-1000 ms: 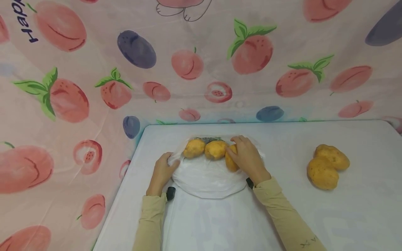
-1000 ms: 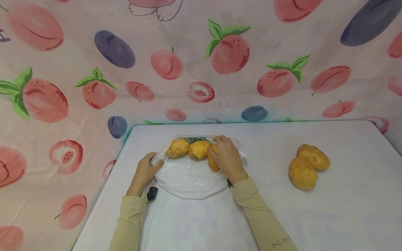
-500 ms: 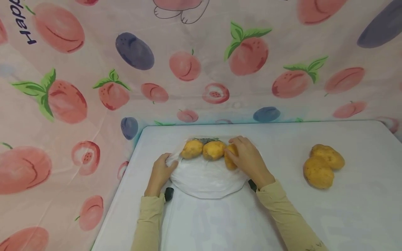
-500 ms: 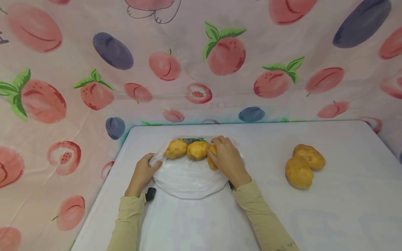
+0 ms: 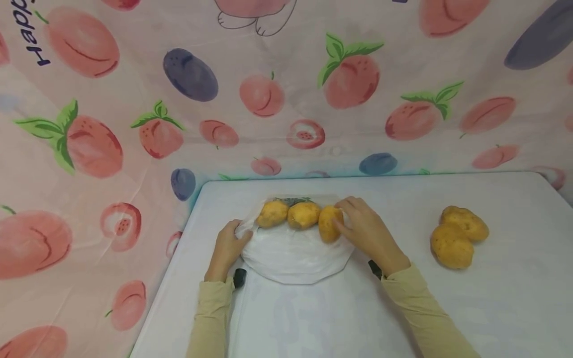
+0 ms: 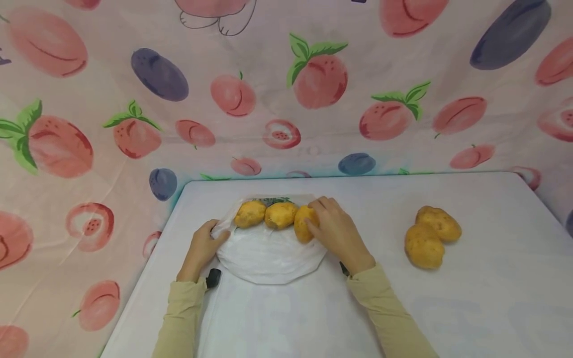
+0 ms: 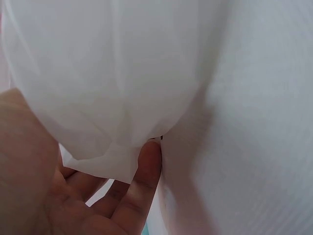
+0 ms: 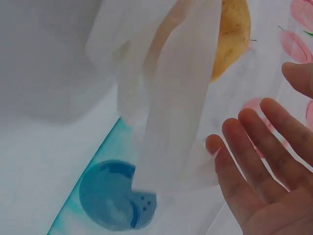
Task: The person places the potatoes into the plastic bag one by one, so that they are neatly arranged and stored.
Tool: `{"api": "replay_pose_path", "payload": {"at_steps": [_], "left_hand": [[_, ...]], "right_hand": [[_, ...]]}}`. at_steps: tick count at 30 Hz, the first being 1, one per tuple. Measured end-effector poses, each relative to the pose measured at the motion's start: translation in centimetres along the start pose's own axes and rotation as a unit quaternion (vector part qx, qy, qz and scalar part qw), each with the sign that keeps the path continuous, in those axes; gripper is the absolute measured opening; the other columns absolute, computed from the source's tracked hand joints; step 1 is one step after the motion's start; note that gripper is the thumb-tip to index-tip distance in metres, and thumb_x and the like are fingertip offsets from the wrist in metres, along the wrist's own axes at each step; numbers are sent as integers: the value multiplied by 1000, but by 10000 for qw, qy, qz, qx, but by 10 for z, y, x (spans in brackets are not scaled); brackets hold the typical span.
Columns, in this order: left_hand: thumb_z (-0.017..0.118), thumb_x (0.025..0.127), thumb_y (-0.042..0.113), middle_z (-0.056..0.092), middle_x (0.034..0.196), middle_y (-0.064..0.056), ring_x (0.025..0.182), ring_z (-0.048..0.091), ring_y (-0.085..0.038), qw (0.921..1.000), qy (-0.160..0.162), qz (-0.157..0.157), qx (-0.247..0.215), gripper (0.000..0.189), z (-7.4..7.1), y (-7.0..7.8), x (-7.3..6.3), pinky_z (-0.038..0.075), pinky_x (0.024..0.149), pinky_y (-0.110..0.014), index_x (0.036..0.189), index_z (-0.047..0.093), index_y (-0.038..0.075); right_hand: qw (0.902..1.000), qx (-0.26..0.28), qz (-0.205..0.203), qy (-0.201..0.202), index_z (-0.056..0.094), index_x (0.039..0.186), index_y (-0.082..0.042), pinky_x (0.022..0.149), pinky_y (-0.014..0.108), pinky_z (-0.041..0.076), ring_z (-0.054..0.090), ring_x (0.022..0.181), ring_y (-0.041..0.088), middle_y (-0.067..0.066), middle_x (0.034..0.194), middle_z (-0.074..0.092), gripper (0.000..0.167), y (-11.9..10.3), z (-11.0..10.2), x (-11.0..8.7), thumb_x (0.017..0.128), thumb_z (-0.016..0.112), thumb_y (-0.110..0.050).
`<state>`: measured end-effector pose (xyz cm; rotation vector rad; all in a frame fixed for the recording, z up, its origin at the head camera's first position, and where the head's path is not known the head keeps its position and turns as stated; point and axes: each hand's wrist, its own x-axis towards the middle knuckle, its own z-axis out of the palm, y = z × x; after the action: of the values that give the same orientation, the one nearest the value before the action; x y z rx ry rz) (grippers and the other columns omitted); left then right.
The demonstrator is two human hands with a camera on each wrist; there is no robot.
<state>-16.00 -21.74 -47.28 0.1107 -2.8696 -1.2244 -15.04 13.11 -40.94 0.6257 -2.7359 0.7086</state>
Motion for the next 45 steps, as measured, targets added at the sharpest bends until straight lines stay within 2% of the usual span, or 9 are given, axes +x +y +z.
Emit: {"api": "replay_pose_path", "payload": {"at_steps": [10,20,39,45], "left_hand": [[65,93,22,58,134,-24,127,53,-39,10000,25,-5,6,47,-1,-2,-3,40,109,-53,132,55,-4],[65,93,21,58,133,-23,125,54,-38,10000,61,20,-47,45,0,-2,-1,41,108,-53,130,57,-3],[67,93,21,61,130,-21,123,56,-37,9999,93,33,-90,43,0,0,-1,42,107,-51,128,59,-1],[66,93,21,60,131,-22,124,55,-38,9999,76,49,-59,44,0,-1,-1,42,107,-52,129,58,-2]], "right_hand": [[9992,-29,-228,339,65,114,0,93,47,53,59,110,32,14,114,64,31,14,-9,-14,87,75,-14],[9980,-92,-279,568,64,113,-1,91,48,54,60,109,31,14,114,63,31,25,-18,-24,86,75,-12],[9963,-543,-183,637,65,110,0,81,52,57,59,106,35,17,112,64,31,44,-40,-44,83,77,-10],[9957,-658,-247,597,64,110,0,84,52,55,58,106,36,17,110,63,31,53,-43,-51,83,76,-9]]}}
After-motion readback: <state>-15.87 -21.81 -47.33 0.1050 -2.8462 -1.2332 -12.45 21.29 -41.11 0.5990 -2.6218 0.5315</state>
